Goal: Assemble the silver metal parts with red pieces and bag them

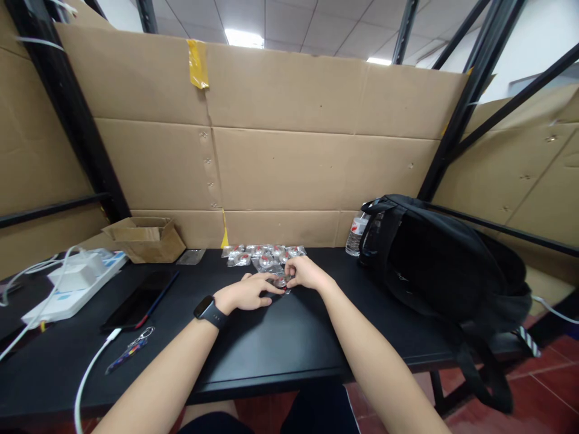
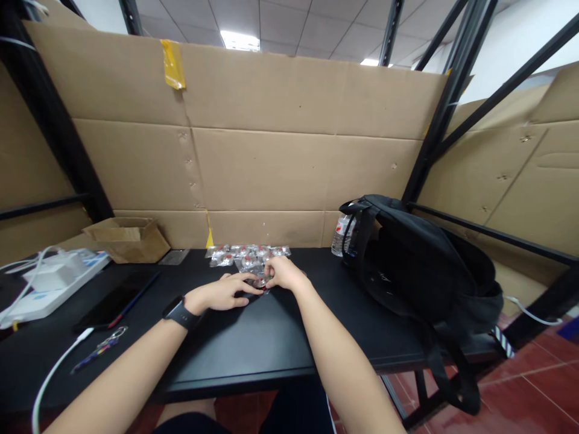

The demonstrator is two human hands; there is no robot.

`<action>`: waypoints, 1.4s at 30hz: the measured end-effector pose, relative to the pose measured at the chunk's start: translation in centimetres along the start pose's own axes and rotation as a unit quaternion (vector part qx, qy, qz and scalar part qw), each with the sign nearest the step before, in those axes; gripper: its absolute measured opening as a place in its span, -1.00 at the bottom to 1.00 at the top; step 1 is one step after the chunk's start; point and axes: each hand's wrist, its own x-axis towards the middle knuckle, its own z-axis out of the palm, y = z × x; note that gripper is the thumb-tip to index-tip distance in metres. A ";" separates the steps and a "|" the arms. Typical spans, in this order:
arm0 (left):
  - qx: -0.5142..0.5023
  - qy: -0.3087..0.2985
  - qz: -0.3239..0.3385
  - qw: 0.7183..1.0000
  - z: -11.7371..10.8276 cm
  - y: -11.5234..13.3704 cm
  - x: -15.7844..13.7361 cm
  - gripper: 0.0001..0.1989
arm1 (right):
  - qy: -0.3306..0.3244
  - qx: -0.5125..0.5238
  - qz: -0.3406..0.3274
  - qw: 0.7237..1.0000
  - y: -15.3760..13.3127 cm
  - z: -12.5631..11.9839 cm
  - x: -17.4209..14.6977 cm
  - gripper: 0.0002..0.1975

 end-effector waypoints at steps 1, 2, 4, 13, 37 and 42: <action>0.003 0.001 -0.001 1.000 0.0 0.0 0.0 -0.51 | 0.016 -0.018 0.006 1.000 0.1 0.1 0.1 -0.64; 0.005 0.001 -0.003 1.000 0.0 -0.1 0.0 -0.51 | 0.026 -0.030 0.014 0.999 0.2 0.1 0.1 -0.63; 0.007 -0.002 -0.006 1.000 0.0 -0.1 0.0 -0.51 | 0.021 -0.025 0.020 0.999 0.4 0.1 0.1 -0.60; 0.010 0.001 -0.001 1.000 -0.1 0.0 0.1 -0.50 | 0.029 -0.038 0.058 0.997 0.0 0.1 0.1 -0.59; 0.007 0.083 -0.015 0.996 -1.0 -1.5 -0.4 -0.70 | 0.056 -0.007 -0.023 0.998 -1.3 2.2 1.0 -0.63; 0.024 0.199 -0.072 0.977 -0.5 -2.0 0.0 -0.59 | 0.026 0.099 -0.082 0.991 0.7 0.8 0.6 -0.88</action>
